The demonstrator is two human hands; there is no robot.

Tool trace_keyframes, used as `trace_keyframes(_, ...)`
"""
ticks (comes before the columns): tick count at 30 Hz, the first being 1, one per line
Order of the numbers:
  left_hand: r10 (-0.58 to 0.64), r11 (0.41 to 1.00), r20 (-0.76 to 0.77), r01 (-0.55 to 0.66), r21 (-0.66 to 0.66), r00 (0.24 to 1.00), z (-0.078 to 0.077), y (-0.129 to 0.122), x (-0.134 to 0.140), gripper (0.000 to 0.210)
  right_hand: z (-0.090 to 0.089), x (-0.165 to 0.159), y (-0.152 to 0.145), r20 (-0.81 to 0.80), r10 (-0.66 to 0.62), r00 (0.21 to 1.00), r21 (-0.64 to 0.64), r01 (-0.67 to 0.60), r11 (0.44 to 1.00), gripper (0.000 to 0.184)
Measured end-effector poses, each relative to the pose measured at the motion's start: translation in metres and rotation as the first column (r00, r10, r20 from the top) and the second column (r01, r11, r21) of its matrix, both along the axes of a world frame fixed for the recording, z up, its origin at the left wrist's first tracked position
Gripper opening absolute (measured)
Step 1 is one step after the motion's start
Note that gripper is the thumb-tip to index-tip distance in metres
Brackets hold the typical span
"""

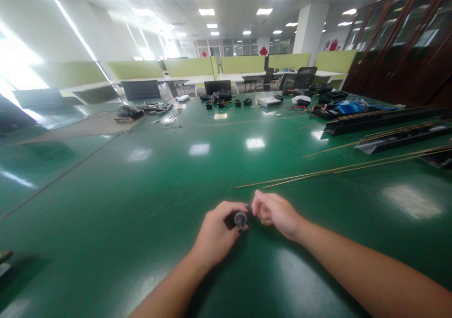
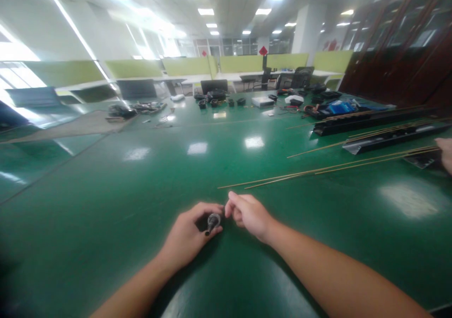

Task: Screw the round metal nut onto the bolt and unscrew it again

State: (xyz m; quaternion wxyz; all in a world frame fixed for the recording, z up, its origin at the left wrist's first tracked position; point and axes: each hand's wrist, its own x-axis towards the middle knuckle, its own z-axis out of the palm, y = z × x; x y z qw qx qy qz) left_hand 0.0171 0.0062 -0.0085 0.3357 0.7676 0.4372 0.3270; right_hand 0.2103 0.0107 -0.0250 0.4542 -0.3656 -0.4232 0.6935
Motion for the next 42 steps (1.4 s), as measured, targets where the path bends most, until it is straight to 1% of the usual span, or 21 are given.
trace_keyframes(6,-0.021,0.991,0.025,0.024,-0.134,0.999,0.005,-0.002,0.002,0.027,0.001,0.000,-0.001,-0.001,-0.002,1.000,0.001,0.002,1.000,0.057)
trace_keyframes(12,-0.025,0.987,0.005,0.026,-0.161,1.000,0.009,-0.002,0.005,0.030,0.002,0.000,-0.002,0.007,-0.002,1.000,-0.001,0.002,1.000,0.056)
trace_keyframes(16,-0.002,0.982,0.035,0.009,-0.191,0.999,0.008,0.000,0.004,0.037,0.002,0.001,-0.001,0.010,-0.009,1.000,-0.005,0.009,1.000,0.056)
trace_keyframes(18,0.006,0.979,0.041,0.003,-0.202,0.999,0.008,0.001,0.004,0.034,0.002,0.001,-0.001,0.018,-0.009,1.000,-0.004,0.009,1.000,0.055)
trace_keyframes(21,-0.035,0.978,0.054,0.045,-0.206,0.998,0.009,0.001,0.005,0.024,0.004,0.001,-0.002,0.039,-0.011,0.999,-0.001,0.011,1.000,0.055)
trace_keyframes(24,-0.048,0.984,0.007,0.048,-0.172,0.999,0.009,0.001,0.005,0.022,0.005,0.001,-0.002,0.050,-0.017,0.999,-0.003,0.017,1.000,0.055)
trace_keyframes(26,-0.026,0.990,-0.029,0.022,-0.138,0.999,0.009,0.001,0.005,0.025,0.004,0.000,-0.001,0.048,-0.017,0.999,-0.006,0.017,1.000,0.053)
trace_keyframes(29,0.012,0.997,-0.034,-0.015,-0.074,0.999,0.006,0.003,0.003,0.028,0.002,0.000,-0.001,0.014,-0.033,0.999,-0.005,0.033,0.999,0.049)
trace_keyframes(32,0.030,0.999,-0.033,-0.029,0.041,0.999,0.005,0.004,0.000,0.029,0.003,0.001,-0.003,-0.051,-0.090,0.995,0.015,0.091,0.996,0.034)
trace_keyframes(34,0.020,0.993,-0.034,-0.016,0.117,0.999,0.007,0.004,-0.002,0.027,0.006,0.002,-0.006,-0.051,-0.139,0.989,0.053,0.141,0.989,0.021)
trace_keyframes(36,0.019,0.986,-0.037,-0.013,0.167,0.999,0.009,0.004,-0.003,0.027,0.009,0.003,-0.010,-0.003,-0.171,0.985,0.128,0.170,0.977,0.014)
trace_keyframes(37,0.023,0.983,-0.038,-0.016,0.184,0.999,0.010,0.004,-0.004,0.027,0.010,0.004,-0.011,0.034,-0.181,0.983,0.179,0.172,0.969,0.015)
trace_keyframes(40,0.024,0.977,-0.051,-0.012,0.214,0.998,0.012,0.004,-0.004,0.028,0.010,0.005,-0.014,0.155,-0.193,0.969,0.305,0.138,0.942,0.025)
trace_keyframes(42,0.021,0.973,-0.059,-0.007,0.229,0.998,0.012,0.004,-0.004,0.028,0.008,0.005,-0.015,0.252,-0.190,0.949,0.338,0.097,0.936,0.031)
